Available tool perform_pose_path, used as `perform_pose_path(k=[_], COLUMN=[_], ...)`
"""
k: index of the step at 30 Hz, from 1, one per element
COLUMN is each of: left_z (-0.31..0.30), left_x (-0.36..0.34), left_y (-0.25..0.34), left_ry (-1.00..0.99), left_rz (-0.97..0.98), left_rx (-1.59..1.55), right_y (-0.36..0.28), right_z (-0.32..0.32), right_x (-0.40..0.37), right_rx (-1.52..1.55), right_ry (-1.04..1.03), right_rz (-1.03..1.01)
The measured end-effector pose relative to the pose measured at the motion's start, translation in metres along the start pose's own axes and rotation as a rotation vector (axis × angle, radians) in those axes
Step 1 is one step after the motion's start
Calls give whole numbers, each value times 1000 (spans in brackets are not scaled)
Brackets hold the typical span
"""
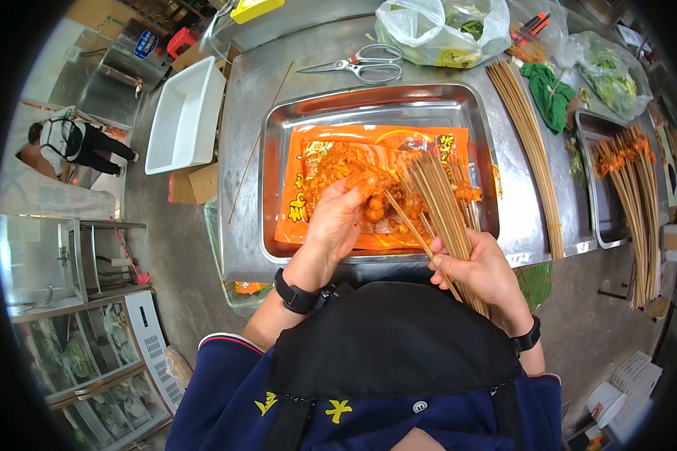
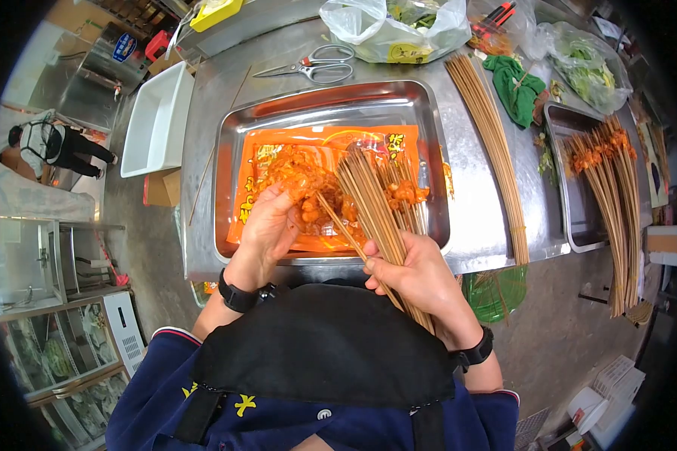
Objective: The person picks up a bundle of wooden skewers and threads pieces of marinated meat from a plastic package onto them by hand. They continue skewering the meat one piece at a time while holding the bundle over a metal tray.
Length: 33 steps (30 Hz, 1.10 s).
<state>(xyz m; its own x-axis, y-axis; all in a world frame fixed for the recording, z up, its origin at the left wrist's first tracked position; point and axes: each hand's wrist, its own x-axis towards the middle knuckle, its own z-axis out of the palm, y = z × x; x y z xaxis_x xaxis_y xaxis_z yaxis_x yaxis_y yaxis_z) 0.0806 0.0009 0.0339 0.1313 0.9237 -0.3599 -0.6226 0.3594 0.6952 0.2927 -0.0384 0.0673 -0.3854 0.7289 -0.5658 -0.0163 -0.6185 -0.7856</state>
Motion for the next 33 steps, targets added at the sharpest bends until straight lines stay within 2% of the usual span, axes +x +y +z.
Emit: perform_pose_path(k=[9,11,15,20,23,24,26,27,33], left_z=[1,-4,2,-9,-2,0,2,8,8], left_x=[-2,-3,-4,-5,-8,-8,-8,-8,-8], left_y=[1,-1,0,0,-1,-3,-4,-3,-3], left_ry=[-19,-25,-16,-123,-139,-138,-111,-63,-55], left_rz=[-27,-127,-138,-249,-287,-286,-159,-157,-77], left_rx=[73,-51,-97,-193,-59,-60,23,9,36], right_y=[-1,-2,-1,-1,0,0,-1,-1,0], right_z=[1,2,0,-1,-1,-2,0,1,-1], right_x=[-1,-1,0,-1,0,-1,-2,-1,-2], right_rx=[6,-21,30,29,49,48,36,31,49], right_ry=[-1,24,15,-37,-49,-50,-6,-14,-29], right_rz=[-16,5,-13,-2,0,0,11,11,-1])
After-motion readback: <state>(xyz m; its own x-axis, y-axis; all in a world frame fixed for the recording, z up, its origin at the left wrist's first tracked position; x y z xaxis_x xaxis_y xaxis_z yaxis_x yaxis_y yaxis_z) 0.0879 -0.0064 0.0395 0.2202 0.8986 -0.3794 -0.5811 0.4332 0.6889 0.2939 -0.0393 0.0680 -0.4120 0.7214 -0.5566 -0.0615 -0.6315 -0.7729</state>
